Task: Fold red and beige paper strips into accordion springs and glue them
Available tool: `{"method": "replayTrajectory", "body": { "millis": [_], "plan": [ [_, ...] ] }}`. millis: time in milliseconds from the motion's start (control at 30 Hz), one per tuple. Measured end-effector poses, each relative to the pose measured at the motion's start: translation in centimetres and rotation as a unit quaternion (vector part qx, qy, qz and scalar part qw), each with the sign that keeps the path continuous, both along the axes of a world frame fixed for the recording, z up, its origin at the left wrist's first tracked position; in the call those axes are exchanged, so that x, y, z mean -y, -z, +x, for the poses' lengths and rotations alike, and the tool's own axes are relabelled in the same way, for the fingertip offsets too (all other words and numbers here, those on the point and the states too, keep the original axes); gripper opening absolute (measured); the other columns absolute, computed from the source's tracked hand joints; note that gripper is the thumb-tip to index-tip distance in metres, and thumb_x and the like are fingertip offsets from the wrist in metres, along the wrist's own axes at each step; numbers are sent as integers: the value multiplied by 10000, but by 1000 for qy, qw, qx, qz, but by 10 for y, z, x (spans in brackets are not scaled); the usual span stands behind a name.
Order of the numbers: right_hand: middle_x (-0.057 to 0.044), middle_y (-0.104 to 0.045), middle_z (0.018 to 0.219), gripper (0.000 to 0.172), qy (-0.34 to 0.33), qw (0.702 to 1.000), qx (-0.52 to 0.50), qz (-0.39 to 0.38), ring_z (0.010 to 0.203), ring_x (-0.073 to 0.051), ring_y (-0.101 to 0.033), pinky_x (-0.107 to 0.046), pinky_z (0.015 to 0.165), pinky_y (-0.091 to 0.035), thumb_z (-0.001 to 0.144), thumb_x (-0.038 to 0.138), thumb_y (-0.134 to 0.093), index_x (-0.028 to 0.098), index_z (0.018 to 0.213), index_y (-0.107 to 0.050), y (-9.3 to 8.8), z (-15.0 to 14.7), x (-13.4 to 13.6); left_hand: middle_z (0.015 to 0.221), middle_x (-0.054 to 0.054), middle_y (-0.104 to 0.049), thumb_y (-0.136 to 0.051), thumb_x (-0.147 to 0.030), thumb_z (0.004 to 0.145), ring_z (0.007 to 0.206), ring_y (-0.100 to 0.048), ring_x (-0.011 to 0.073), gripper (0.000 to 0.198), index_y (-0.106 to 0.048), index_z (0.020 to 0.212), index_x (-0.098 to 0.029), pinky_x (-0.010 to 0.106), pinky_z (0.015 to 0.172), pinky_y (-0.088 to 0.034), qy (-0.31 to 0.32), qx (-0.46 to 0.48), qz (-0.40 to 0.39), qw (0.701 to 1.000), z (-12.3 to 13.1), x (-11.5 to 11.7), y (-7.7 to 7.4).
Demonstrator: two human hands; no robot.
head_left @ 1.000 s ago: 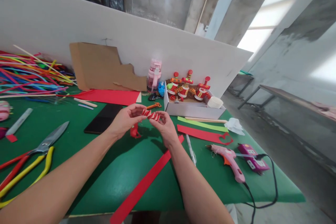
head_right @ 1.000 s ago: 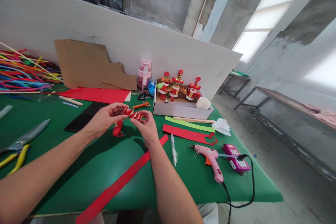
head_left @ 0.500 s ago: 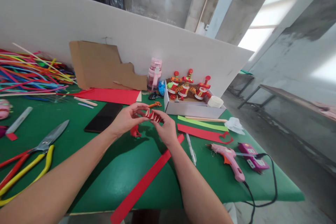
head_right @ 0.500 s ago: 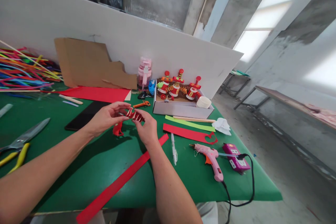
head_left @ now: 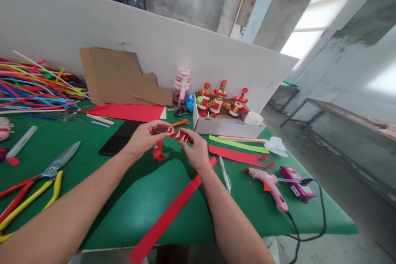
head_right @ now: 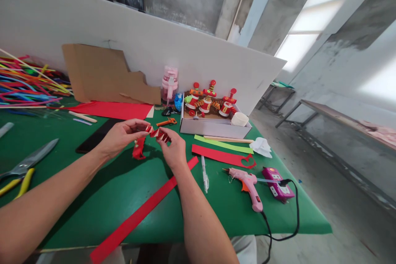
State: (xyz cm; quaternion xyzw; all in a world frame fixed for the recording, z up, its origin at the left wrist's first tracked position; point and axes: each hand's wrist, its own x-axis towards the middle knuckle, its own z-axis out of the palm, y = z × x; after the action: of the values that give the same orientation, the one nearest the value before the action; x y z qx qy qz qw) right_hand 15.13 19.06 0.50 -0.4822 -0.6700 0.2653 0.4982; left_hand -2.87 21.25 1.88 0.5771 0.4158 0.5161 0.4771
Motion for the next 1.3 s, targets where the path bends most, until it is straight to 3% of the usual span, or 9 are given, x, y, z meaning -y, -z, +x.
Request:
{"method": "replayTrajectory", "body": {
  "millis": [133,233,333,433,667,933,1167,1300],
  "plan": [
    [-39,-745,1067,296,-10,999,-34,-19,946,-215,-674,-356,914,-519,728,175,-690,232,1017,-719,-2,-1,0,874,53,-757,-868,-404,558,822,-680,208,410,-726,883,-198,319,766,-533,6,31,-11,999,1,0,1],
    [-21,-736,979,273,-36,986,-144,-72,904,-203,-670,-356,876,-538,710,228,-735,238,979,-689,1,-1,-3,898,64,-755,-838,-462,609,760,-664,187,445,-713,938,-190,299,692,-521,-8,54,-17,998,-1,-2,1],
    [-4,-713,892,252,-120,922,-320,-182,804,-169,-676,-322,766,-572,746,341,-744,230,954,-655,4,-1,-5,901,68,-748,-788,-496,676,720,-635,164,432,-708,961,-181,281,664,-500,-28,67,-14,997,-5,-5,2],
    [-13,-714,882,220,-194,847,-423,-259,762,-144,-684,-284,746,-582,793,379,-730,203,907,-665,5,-1,-5,916,70,-742,-773,-472,705,750,-631,170,385,-711,954,-184,283,680,-492,-26,66,-6,997,-7,-6,2],
    [-42,-744,890,121,-230,766,-508,-319,727,-122,-683,-235,741,-585,899,211,-599,145,954,-685,10,-5,-3,1027,78,-735,-755,-399,745,967,-642,235,299,-720,982,-220,356,845,-507,25,54,44,997,-3,3,-6],
    [-48,-735,833,165,-257,729,-518,-367,739,-126,-689,-237,771,-587,945,186,-526,115,983,-670,16,-15,0,1240,106,-679,-828,-312,669,1119,-625,276,494,-677,1132,-232,382,897,-522,108,36,6,993,-1,9,-8],
    [-47,-739,848,217,-248,735,-494,-393,728,-134,-695,-259,789,-595,968,209,-468,141,984,-673,12,-19,5,1078,107,-744,-835,-321,650,1021,-682,285,427,-723,1051,-227,372,843,-560,79,31,-9,996,-1,10,-5],
    [-96,-735,918,423,-270,726,-479,-413,775,-160,-708,-333,864,-580,1012,428,-354,125,1033,-648,8,-20,6,1102,107,-736,-826,-314,665,1061,-668,278,404,-727,1045,-219,351,849,-560,59,61,-10,996,-3,9,-5]
  ]
}}
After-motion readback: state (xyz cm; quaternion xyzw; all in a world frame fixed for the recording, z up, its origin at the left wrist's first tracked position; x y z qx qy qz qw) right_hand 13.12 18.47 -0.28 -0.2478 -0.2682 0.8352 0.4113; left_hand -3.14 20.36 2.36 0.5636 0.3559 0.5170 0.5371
